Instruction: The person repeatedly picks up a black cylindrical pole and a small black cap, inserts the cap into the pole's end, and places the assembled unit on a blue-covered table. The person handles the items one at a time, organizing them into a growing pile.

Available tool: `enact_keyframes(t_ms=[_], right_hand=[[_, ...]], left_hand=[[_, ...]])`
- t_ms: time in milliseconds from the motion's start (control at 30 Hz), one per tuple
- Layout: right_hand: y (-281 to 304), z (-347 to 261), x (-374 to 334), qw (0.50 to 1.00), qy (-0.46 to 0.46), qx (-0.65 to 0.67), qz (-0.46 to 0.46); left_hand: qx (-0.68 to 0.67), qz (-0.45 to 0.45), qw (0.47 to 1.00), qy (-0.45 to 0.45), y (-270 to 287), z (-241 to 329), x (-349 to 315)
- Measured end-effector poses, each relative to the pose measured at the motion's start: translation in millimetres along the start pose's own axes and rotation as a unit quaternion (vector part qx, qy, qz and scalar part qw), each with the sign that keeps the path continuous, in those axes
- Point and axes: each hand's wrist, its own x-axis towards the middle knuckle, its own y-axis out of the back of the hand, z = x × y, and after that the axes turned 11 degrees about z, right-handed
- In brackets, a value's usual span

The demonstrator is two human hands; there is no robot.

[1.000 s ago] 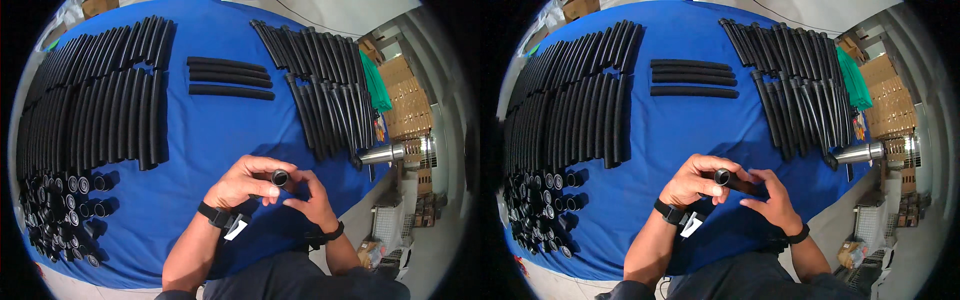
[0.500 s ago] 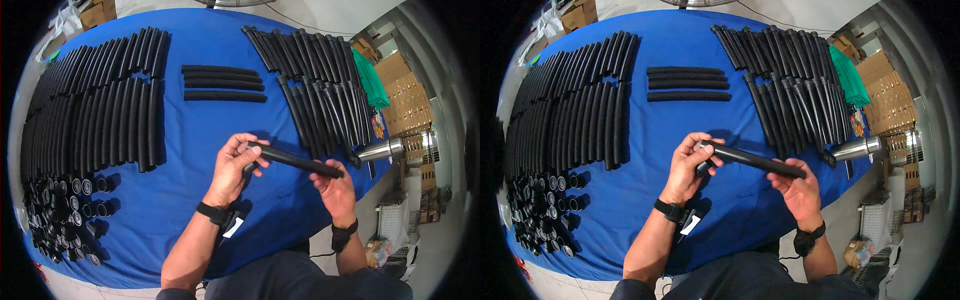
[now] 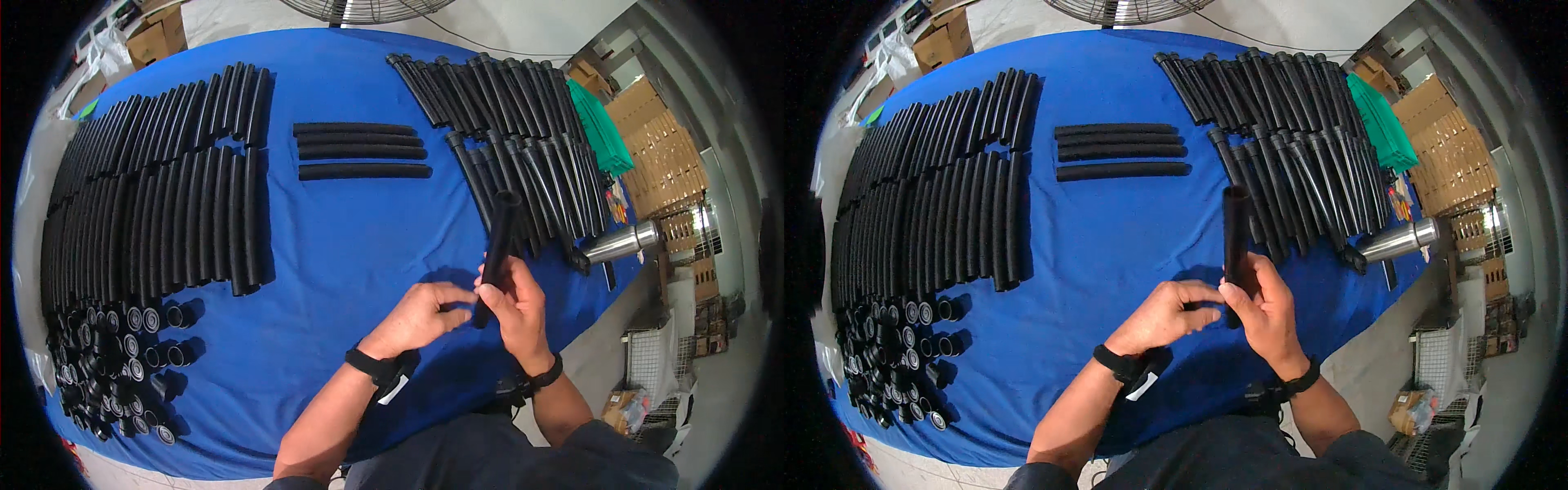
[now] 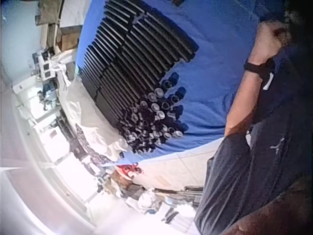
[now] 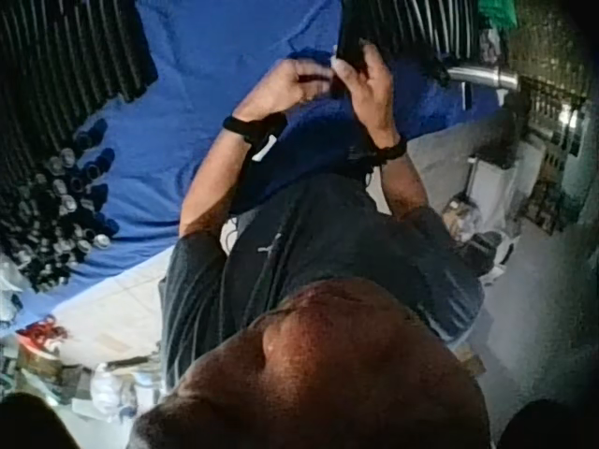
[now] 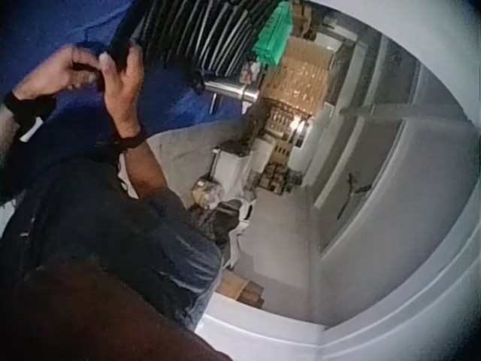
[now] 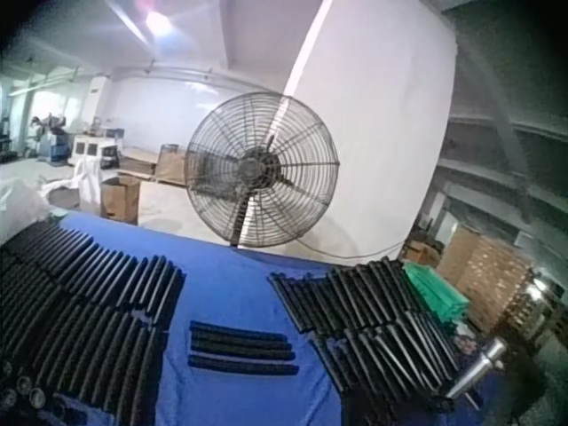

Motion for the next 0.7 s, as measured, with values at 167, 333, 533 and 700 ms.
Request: enact_keyframes(t_ms=[167,333,533,700], right_hand=[[17,6,1,0.954,0.190,-0.213,-0.091],[13,25,-16,0.967,0.173,-0.157,-0.106],[14,33,-15,0.957,0.172,-0.223,-0.074],[22,41,-16,0.974,0.123,-0.171,-0.083]], left_hand=[[-0.393,0.006,0.917,0.068,24,19,-3],[-0.455,-0.119,0.880,0.068,31,-7,-6],[-0.482,-0.111,0.868,0.041,32,-7,-5],[-0.500,-0.096,0.860,0.035,35,-11,-4]])
